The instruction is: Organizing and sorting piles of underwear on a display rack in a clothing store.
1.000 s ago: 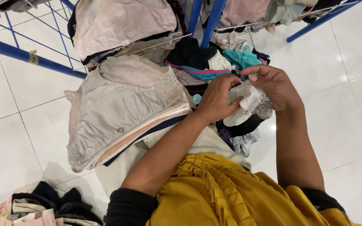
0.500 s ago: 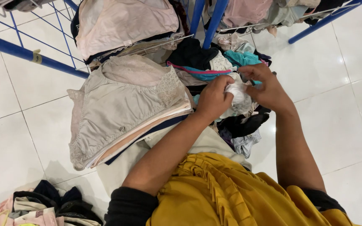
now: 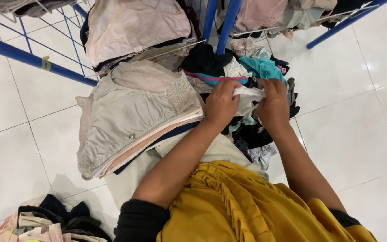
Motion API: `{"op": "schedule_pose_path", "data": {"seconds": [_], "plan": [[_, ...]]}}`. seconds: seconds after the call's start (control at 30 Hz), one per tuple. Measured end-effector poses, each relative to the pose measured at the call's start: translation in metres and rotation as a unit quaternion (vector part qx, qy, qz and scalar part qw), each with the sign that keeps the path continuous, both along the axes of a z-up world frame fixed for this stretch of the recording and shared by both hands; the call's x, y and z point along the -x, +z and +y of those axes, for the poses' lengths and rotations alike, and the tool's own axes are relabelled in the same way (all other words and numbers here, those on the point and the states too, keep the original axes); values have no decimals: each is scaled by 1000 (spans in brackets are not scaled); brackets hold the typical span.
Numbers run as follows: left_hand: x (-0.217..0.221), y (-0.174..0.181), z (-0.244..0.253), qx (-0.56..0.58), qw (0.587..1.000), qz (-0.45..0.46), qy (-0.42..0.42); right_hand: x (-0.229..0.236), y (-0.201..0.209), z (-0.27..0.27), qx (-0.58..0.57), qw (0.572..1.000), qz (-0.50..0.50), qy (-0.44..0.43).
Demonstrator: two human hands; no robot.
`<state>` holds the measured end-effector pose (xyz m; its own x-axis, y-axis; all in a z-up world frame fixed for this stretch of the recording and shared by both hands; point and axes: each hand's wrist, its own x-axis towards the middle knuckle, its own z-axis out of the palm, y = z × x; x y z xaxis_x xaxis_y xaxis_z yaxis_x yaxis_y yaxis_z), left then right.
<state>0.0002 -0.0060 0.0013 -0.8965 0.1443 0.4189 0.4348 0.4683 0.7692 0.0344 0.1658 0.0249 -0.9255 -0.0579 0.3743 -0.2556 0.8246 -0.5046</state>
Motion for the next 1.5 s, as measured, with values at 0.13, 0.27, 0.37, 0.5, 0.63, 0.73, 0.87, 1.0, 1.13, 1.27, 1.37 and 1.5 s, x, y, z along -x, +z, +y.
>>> {"op": "schedule_pose_path", "data": {"seconds": [0.13, 0.27, 0.37, 0.5, 0.63, 0.73, 0.87, 1.0, 1.13, 1.27, 1.37, 1.5], "plan": [[5, 5, -6, -35, 996, -69, 46, -9, -8, 42, -11, 997, -21, -78], [3, 10, -9, -12, 994, -99, 53, -25, 8, 73, 2, 994, -61, -87], [5, -9, -10, -47, 988, -132, 56, -39, 34, 96, -12, 991, -94, -90], [-13, 5, -16, -86, 986, -134, 43, -48, 60, 127, 13, 990, -128, -55], [-20, 46, -32, -14, 998, -56, -17, -31, 90, 124, 94, 961, -232, -119], [1, 93, -56, 66, 996, 65, -13, 5, 103, 119, 139, 951, -236, -143], [35, 185, -114, 114, 958, 245, 95, 82, 94, 129, 193, 978, -84, 6], [7, 239, -206, 181, 899, 326, 229, 78, 174, -18, 281, 939, 12, 198], [-71, 225, -271, 210, 925, 222, 227, 69, 132, -120, 223, 938, 8, 264], [-136, 119, -305, 287, 928, 99, 219, 51, 41, -156, 199, 917, -110, 326], [-167, 71, -308, 228, 947, 42, 222, 38, 34, -162, 125, 929, -93, 335], [-171, 73, -306, 171, 958, 17, 228, 34, 62, -173, 65, 935, -83, 339]]}}
